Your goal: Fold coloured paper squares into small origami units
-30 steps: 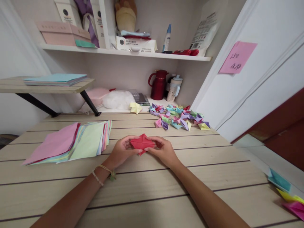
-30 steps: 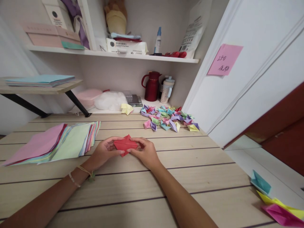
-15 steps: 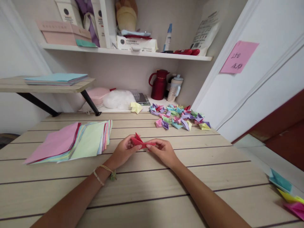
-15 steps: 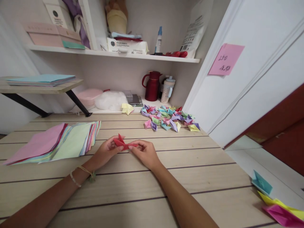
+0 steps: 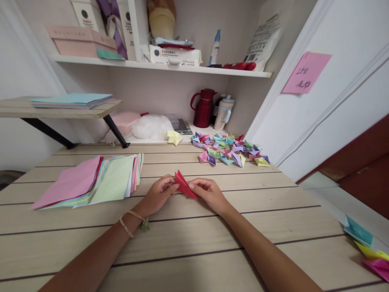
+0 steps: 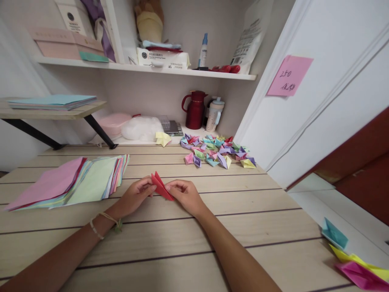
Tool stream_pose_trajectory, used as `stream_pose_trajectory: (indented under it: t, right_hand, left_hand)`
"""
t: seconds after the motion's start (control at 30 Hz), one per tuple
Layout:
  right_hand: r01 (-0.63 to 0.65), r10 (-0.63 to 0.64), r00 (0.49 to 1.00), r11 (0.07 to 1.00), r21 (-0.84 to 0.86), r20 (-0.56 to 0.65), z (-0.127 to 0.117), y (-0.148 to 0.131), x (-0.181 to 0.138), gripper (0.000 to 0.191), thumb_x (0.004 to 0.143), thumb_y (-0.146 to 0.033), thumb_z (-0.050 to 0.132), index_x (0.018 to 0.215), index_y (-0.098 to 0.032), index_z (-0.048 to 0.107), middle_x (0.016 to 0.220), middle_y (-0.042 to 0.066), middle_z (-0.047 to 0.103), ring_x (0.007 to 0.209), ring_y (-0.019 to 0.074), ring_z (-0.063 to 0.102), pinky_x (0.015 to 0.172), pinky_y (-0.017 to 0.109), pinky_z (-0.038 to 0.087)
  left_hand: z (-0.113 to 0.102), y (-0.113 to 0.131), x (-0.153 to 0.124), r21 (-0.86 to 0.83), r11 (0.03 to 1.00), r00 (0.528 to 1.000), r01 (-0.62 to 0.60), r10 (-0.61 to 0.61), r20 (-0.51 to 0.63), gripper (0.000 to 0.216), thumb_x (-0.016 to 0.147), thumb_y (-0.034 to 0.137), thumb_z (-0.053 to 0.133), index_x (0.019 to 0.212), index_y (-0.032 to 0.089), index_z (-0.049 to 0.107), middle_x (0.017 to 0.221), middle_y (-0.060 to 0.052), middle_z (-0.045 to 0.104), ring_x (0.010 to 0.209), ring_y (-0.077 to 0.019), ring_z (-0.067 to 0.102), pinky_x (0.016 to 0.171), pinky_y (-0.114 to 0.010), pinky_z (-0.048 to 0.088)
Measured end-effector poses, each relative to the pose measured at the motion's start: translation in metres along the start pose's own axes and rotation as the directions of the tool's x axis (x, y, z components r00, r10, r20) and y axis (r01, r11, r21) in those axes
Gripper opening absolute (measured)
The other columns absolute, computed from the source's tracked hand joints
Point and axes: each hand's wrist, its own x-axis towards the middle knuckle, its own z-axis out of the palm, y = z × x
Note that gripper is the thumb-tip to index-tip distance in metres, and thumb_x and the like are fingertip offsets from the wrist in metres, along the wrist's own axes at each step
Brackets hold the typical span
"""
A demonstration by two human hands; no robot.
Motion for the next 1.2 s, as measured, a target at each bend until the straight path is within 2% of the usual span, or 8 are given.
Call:
stream_pose_trajectory:
  t: [0.17, 0.33, 0.53, 0.67, 0.8, 0.9, 1.07, 1.2]
  right_hand:
    - [0.003, -0.003, 1.000, 1.000, 0.027, 0.007, 0.001, 0.001, 0.001, 0.023, 0.075, -0.030, 0.058, 0.092, -0.017, 0.064, 0.073, 0.002, 0.065, 0.062, 0.0116, 0.057, 0.060, 0.024, 0.044]
    - [0.075, -0.077, 0.997, 0.974, -0.213, -0.002, 0.003, 0.004, -0.002, 0.026, 0.072, -0.025, 0.059, 0.096, -0.016, 0.062, 0.058, -0.001, 0.060, 0.048, 0.0092, 0.050, 0.048, 0.020, 0.041]
    - [0.167, -0.215, 0.971, 0.924, -0.345, -0.104, 0.009, 0.003, -0.004, 0.023, 0.075, -0.024, 0.054, 0.096, -0.017, 0.062, 0.059, 0.000, 0.060, 0.050, 0.0103, 0.052, 0.048, 0.020, 0.043]
    - [0.143, -0.222, 0.963, 0.904, -0.404, -0.155, 0.011, 0.002, -0.005, 0.021, 0.074, -0.023, 0.054, 0.092, -0.017, 0.062, 0.060, 0.000, 0.061, 0.049, 0.0105, 0.053, 0.048, 0.020, 0.043]
    - [0.107, -0.192, 0.972, 0.875, -0.472, -0.136, 0.012, 0.003, -0.006, 0.021, 0.070, -0.023, 0.058, 0.090, -0.017, 0.064, 0.058, -0.001, 0.060, 0.047, 0.0097, 0.049, 0.044, 0.018, 0.040]
    - [0.147, -0.221, 0.971, 0.858, -0.492, -0.095, 0.012, 0.003, -0.006, 0.024, 0.073, -0.021, 0.055, 0.095, -0.018, 0.065, 0.059, -0.001, 0.062, 0.047, 0.0101, 0.049, 0.044, 0.019, 0.039]
    - [0.283, -0.355, 0.934, 0.802, -0.526, -0.039, 0.011, -0.002, -0.007, 0.032, 0.076, -0.012, 0.047, 0.098, -0.023, 0.067, 0.072, 0.003, 0.065, 0.063, 0.0147, 0.057, 0.058, 0.024, 0.044]
    - [0.332, -0.377, 0.926, 0.779, -0.532, 0.026, 0.010, -0.004, -0.008, 0.042, 0.075, -0.007, 0.044, 0.108, -0.027, 0.062, 0.085, 0.004, 0.064, 0.075, 0.0159, 0.058, 0.065, 0.026, 0.047]
  left_hand:
    - [0.000, 0.002, 0.000, -0.014, 0.999, 0.999, -0.032, 0.032, 0.029, 0.018, 0.081, 0.029, 0.048, 0.080, 0.016, 0.059, 0.074, 0.000, 0.050, 0.063, -0.0110, 0.049, 0.062, -0.023, 0.040]
    - [0.002, 0.003, -0.001, 0.020, 0.998, 0.998, -0.057, 0.057, 0.007, 0.018, 0.079, 0.031, 0.051, 0.082, 0.017, 0.061, 0.077, 0.000, 0.049, 0.065, -0.0110, 0.048, 0.060, -0.023, 0.039]
    - [0.005, 0.003, -0.003, -0.076, 0.995, 0.997, 0.069, -0.070, -0.019, 0.036, 0.076, 0.036, 0.056, 0.107, 0.018, 0.051, 0.068, 0.001, 0.055, 0.061, -0.0119, 0.051, 0.059, -0.023, 0.039]
    - [0.007, 0.003, -0.003, -0.161, 0.985, 0.998, 0.057, -0.057, 0.006, 0.031, 0.076, 0.034, 0.056, 0.101, 0.017, 0.052, 0.084, -0.004, 0.060, 0.075, -0.0144, 0.055, 0.065, -0.025, 0.042]
    - [0.007, 0.003, -0.003, -0.113, 0.993, 0.999, 0.045, -0.043, 0.020, 0.026, 0.073, 0.031, 0.060, 0.093, 0.016, 0.055, 0.075, -0.002, 0.059, 0.069, -0.0131, 0.055, 0.065, -0.026, 0.043]
    - [0.006, 0.002, -0.004, -0.118, 0.992, 0.999, 0.046, -0.043, 0.027, 0.025, 0.072, 0.030, 0.061, 0.093, 0.016, 0.054, 0.075, -0.002, 0.060, 0.071, -0.0132, 0.056, 0.066, -0.026, 0.043]
    - [0.006, -0.002, -0.001, -0.236, 0.969, 0.997, 0.070, -0.071, 0.005, 0.026, 0.074, 0.028, 0.060, 0.093, 0.019, 0.044, 0.069, 0.003, 0.056, 0.061, -0.0105, 0.056, 0.060, -0.024, 0.043]
    - [0.006, 0.000, 0.000, -0.278, 0.960, 0.999, 0.041, -0.048, -0.021, 0.020, 0.075, 0.028, 0.059, 0.084, 0.019, 0.043, 0.068, 0.004, 0.055, 0.058, -0.0092, 0.055, 0.056, -0.022, 0.043]
